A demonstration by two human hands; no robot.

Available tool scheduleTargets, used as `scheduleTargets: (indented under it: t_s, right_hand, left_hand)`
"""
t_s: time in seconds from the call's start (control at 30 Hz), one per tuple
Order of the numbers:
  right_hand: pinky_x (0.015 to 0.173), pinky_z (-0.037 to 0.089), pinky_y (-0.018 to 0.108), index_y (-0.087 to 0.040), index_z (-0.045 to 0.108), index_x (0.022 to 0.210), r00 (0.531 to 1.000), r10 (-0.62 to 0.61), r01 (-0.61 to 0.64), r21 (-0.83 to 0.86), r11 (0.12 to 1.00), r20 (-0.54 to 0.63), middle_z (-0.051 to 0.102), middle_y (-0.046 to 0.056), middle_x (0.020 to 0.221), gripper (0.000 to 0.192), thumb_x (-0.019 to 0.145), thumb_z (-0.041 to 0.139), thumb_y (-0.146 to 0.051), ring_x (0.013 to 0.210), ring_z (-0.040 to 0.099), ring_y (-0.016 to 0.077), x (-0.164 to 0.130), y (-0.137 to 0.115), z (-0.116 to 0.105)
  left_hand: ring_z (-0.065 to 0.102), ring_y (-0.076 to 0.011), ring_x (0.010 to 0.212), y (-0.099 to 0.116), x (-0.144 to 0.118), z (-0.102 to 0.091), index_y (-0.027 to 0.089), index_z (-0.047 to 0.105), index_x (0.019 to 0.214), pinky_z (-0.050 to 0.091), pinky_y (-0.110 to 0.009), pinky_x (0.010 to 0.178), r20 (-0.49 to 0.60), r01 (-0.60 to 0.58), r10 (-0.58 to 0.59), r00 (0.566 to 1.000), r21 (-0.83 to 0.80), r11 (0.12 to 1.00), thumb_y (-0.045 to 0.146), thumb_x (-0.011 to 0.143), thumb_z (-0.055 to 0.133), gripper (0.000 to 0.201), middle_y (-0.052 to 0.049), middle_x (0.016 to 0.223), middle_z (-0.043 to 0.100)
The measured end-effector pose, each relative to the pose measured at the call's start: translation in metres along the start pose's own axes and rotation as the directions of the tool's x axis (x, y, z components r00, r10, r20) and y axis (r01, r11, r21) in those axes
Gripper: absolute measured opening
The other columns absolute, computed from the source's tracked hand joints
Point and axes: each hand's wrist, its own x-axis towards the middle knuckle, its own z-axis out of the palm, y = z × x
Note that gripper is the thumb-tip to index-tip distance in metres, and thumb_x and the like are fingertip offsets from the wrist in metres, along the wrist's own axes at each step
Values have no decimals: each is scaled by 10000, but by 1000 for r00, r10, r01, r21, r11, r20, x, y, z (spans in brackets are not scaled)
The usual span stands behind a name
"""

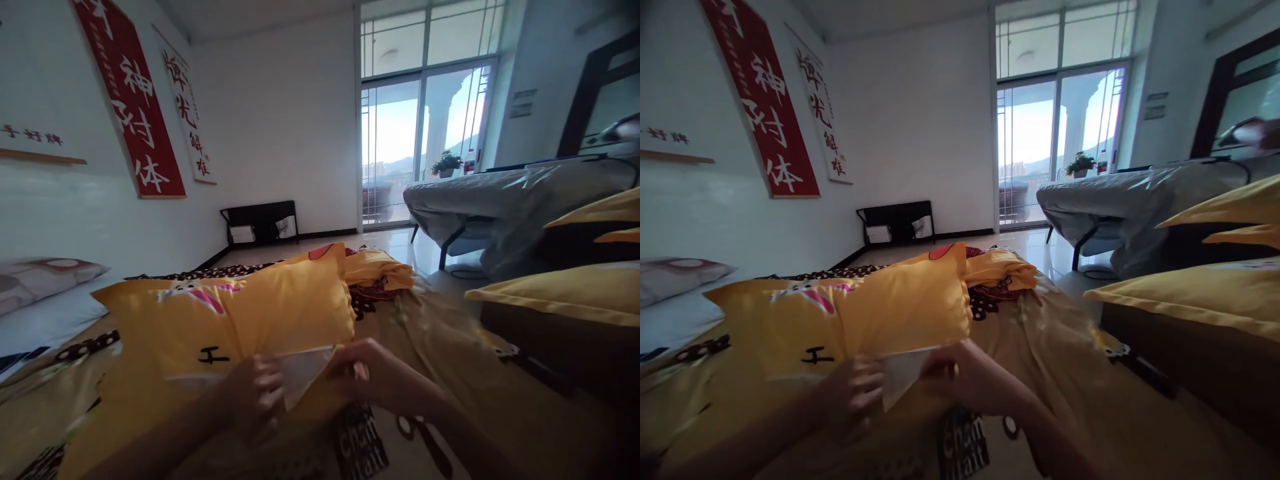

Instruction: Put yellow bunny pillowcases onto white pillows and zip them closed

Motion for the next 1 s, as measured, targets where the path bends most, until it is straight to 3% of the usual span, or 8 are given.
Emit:
scheduleTargets:
  t_s: [0.1,0.2,0.33,0.5,0.67,0.77,0.83,1.0]
  right_hand:
    - [925,421,383,-177,607,1195,974,-39,-49,-376,925,-222,625,90,1179,462,734,608,-190,1066,537,241,9,15,16]
    - [989,348,432,-154,424,1407,948,-180,-24,-620,784,-264,501,128,1364,769,650,544,-93,1191,445,282,21,37,40]
    - [876,368,391,-124,605,1203,830,-214,-268,-706,656,-515,640,128,1154,533,685,494,-69,1030,534,269,36,44,31]
    - [776,358,327,-199,683,1026,740,-302,-299,-697,652,-601,715,41,976,365,762,466,-70,868,600,197,47,1,-22]
    - [696,327,302,-206,667,713,831,25,-463,-668,583,-555,702,36,765,193,799,510,-135,742,607,177,40,-5,-34]
    - [601,278,281,-198,626,664,827,163,-532,-654,538,-538,683,36,727,226,846,497,-164,655,582,151,32,13,-29]
    - [560,244,271,-201,616,685,804,152,-551,-623,555,-575,677,27,746,209,857,500,-180,641,569,140,29,22,-29]
    - [557,249,270,-202,609,675,770,8,-506,-602,618,-638,660,20,727,200,836,493,-176,638,556,146,24,24,-32]
  left_hand:
    - [363,-144,487,6,8,-4,176,424,529,250,-324,484,-135,-55,52,989,-23,998,227,907,280,408,-16,502,395]
    - [354,-135,490,20,14,-18,163,414,523,216,-328,486,-144,-26,26,989,2,1000,141,937,248,446,-14,515,405]
    - [339,-133,500,28,19,-53,169,419,536,227,-330,494,-73,14,-8,997,90,996,86,918,315,404,-7,535,421]
    - [373,-150,558,18,25,-79,179,460,552,299,-340,555,-144,48,-29,989,131,990,148,958,275,447,-23,547,445]
    - [404,-132,587,23,22,-63,160,433,577,334,-326,613,-88,76,-72,993,42,996,139,942,347,376,-9,582,473]
    - [452,-152,633,23,23,-50,173,446,639,370,-323,608,40,178,-174,984,-146,973,257,884,444,259,-25,672,533]
    - [538,-187,803,21,30,-43,169,540,832,449,-343,725,140,295,-267,953,-240,925,266,866,448,137,-61,890,619]
    - [456,-206,1271,6,72,-4,123,432,1322,371,-361,1074,224,356,-300,927,-279,892,218,949,342,395,-121,1359,522]
